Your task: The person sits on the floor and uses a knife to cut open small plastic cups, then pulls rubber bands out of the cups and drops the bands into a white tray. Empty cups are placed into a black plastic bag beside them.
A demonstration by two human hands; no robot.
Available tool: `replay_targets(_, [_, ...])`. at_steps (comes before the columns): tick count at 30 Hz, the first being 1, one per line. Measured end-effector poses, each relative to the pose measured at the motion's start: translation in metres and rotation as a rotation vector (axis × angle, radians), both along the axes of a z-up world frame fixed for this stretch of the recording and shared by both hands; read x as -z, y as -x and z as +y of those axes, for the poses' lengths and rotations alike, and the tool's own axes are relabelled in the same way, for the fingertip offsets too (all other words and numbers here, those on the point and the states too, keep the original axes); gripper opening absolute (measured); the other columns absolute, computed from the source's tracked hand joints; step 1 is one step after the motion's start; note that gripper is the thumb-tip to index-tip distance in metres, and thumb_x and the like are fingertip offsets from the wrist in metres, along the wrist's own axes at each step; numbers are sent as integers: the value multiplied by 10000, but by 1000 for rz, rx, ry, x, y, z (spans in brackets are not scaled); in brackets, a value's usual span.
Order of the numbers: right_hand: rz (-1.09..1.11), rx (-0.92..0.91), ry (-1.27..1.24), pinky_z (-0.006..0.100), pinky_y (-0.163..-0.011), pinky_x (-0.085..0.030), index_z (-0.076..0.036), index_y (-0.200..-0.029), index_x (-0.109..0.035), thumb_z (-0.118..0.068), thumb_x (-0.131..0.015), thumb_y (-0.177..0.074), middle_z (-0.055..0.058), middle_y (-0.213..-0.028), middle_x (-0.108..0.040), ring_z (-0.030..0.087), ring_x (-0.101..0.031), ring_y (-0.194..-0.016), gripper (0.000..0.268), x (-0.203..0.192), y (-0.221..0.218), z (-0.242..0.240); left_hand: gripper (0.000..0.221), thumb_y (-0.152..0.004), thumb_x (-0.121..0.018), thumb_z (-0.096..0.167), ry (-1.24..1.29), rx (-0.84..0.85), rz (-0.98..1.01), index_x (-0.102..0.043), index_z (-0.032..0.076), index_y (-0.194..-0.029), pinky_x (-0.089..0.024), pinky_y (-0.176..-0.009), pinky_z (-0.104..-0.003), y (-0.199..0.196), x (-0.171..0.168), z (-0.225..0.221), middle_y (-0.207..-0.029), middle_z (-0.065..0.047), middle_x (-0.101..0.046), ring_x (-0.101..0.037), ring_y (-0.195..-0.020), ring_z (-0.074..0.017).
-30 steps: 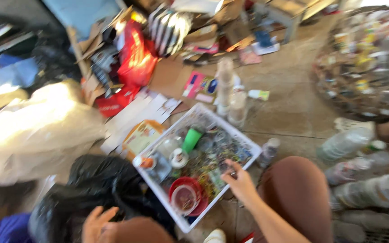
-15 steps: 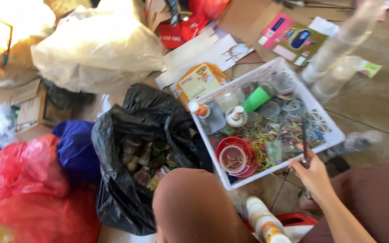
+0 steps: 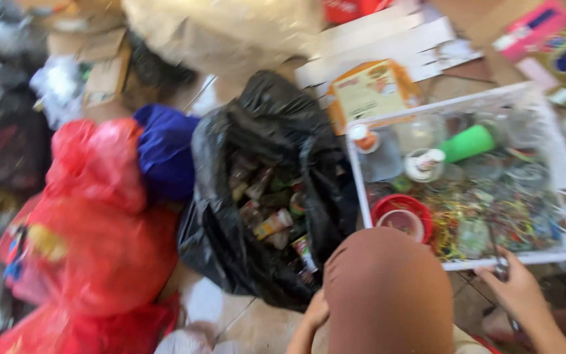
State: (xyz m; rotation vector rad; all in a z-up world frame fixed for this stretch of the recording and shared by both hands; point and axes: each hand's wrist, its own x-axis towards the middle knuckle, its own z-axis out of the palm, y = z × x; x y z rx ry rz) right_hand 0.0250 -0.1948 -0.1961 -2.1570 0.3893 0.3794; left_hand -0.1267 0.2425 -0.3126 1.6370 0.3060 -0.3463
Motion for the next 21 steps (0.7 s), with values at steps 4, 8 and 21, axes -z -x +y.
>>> replay_targets(4, [16,-17,-138,311,-655,-516,-5,-1488,-506,-159,-751,-866,115,-803,-695,166,-647,-693,686,21,9,-12,272,-982,-584,222,-103,-159,-45,-651,18,-1148,-538,-925,-342,-64,8,13,-1063,-132,-731,-671,-998,-186])
replay_targets(8, [78,6,-130,336,-625,-485,-15,-1529,-508,-137,-762,-885,114,-838,-657,171,-612,-699,703,34,6,-14,285,-907,-616,193,-181,-395,-5,-658,29,-1137,-550,-840,-356,-119,-18,31,-992,-145,-748,-698,-885,-226])
replay_targets(21, [60,-24,-40,304,-683,-482,-33,-1522,-539,-141,-767,-882,93,-817,-669,154,-617,-748,687,36,0,-24,166,-776,-721,153,-746,-527,110,-695,24,-877,-534,-835,-471,-67,92,56,-930,-194,-692,-663,-910,-395])
